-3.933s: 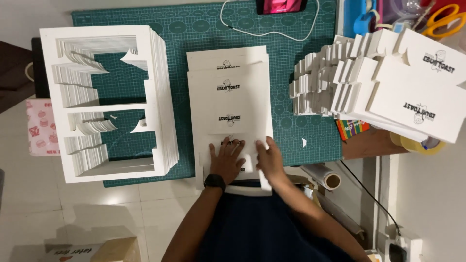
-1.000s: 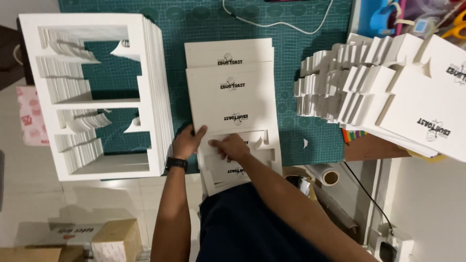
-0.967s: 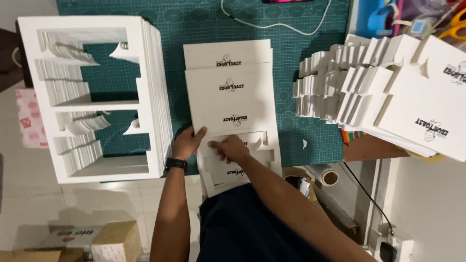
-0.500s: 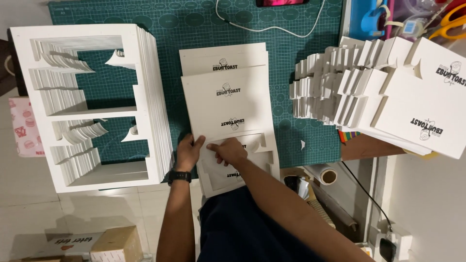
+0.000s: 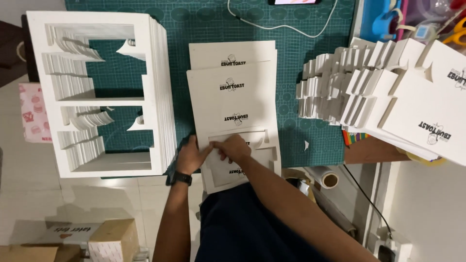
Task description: Organizing and stacking flat cardboard box templates into a white storage frame on a workbench.
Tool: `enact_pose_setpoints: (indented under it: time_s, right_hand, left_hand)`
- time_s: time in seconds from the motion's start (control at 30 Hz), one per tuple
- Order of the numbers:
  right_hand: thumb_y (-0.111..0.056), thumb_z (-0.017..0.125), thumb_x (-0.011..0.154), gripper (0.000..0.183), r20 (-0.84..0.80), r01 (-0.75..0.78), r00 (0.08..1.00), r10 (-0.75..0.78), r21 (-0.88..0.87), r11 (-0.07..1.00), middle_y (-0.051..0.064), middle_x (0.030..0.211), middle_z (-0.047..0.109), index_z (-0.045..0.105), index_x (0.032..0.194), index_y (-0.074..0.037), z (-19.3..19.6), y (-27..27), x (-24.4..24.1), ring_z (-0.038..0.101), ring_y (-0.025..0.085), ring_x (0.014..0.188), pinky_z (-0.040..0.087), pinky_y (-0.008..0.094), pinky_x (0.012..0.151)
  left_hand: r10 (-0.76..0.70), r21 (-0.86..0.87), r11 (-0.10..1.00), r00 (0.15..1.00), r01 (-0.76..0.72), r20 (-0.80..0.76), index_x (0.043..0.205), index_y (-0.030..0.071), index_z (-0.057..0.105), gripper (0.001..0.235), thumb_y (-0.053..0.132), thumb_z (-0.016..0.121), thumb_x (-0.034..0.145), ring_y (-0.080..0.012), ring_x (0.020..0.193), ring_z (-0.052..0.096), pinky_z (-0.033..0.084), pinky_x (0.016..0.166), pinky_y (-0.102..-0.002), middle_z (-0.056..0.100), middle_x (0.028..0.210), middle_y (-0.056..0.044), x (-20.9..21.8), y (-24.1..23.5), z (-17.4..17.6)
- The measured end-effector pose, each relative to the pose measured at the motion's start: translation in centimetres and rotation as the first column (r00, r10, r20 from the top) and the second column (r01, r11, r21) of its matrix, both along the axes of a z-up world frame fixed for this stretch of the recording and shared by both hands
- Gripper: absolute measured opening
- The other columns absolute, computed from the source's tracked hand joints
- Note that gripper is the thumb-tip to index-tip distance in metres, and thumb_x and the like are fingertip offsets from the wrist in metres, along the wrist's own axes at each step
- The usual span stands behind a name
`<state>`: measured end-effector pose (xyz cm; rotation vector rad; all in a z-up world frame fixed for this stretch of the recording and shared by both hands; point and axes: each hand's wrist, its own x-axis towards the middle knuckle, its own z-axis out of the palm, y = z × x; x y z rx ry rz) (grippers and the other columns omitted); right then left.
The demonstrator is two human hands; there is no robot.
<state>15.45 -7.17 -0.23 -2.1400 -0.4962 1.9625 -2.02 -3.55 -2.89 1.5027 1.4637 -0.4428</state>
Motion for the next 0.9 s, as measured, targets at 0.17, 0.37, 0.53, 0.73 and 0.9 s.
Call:
enact_pose_setpoints:
  time_s: [0.17, 0.37, 0.53, 0.73, 0.9]
  right_hand:
    - [-0.047, 0.074, 0.081, 0.041, 0.027, 0.0, 1.0, -0.001, 0.007, 1.0, 0.009, 0.065, 0.072, 0.074, 0.077, -0.006, 1.4, 0.7, 0.0, 0.062, 0.019, 0.049, 0.049, 0.031, 0.058]
    - [-0.048, 0.073, 0.083, 0.043, 0.023, -0.003, 1.0, 0.003, 0.021, 1.0, 0.009, 0.064, 0.071, 0.074, 0.076, -0.005, 0.3, 0.2, -0.2, 0.063, 0.018, 0.049, 0.049, 0.031, 0.056]
    - [-0.051, 0.074, 0.081, 0.046, 0.034, -0.003, 0.999, 0.002, 0.035, 0.999, 0.009, 0.063, 0.071, 0.072, 0.074, -0.006, -0.5, 0.1, -0.1, 0.064, 0.018, 0.05, 0.05, 0.032, 0.056]
    - [-0.048, 0.073, 0.08, 0.042, 0.043, -0.031, 0.999, 0.029, 0.041, 0.999, 0.009, 0.06, 0.07, 0.073, 0.071, -0.006, 0.0, 0.1, -0.2, 0.064, 0.018, 0.047, 0.05, 0.032, 0.054]
    - [-0.05, 0.076, 0.078, 0.045, 0.009, 0.021, 1.0, -0.022, 0.05, 0.998, 0.011, 0.061, 0.07, 0.072, 0.071, -0.006, 0.0, 0.0, -0.1, 0.062, 0.018, 0.047, 0.05, 0.031, 0.054]
  left_hand:
    - [-0.053, 0.145, 0.987, 0.993, 0.069, -0.108, 0.133, 0.001, 0.054, 0.063, 0.037, 0.079, 0.087, -0.0416, 0.112, 0.069, 0.06, 0.088, -0.051, 0.069, 0.121, -0.028, 0.5, -1.2, -1.9]
    - [0.045, 0.212, 0.977, 0.984, -0.007, -0.173, 0.122, 0.007, 0.056, 0.047, 0.03, 0.078, 0.087, -0.0394, 0.104, 0.072, 0.061, 0.085, -0.051, 0.072, 0.111, -0.021, 1.5, -2.4, -1.8]
    - [0.041, 0.467, 0.877, 0.951, 0.113, -0.308, 0.106, 0.01, 0.056, 0.04, 0.024, 0.084, 0.081, -0.0365, 0.085, 0.076, 0.063, 0.071, -0.047, 0.072, 0.087, -0.014, 4.1, -4.7, -3.6]
    - [0.083, 0.384, 0.923, 0.951, 0.04, -0.297, 0.11, 0.008, 0.058, 0.038, 0.029, 0.076, 0.084, -0.0413, 0.088, 0.075, 0.062, 0.075, -0.053, 0.072, 0.092, -0.017, 3.1, -4.1, -3.1]
    - [0.118, 0.205, 0.974, 0.986, -0.092, -0.118, 0.108, 0.008, 0.071, 0.046, 0.049, 0.069, 0.089, -0.043, 0.101, 0.073, 0.059, 0.084, -0.057, 0.076, 0.098, -0.018, -0.8, -4.2, -4.3]
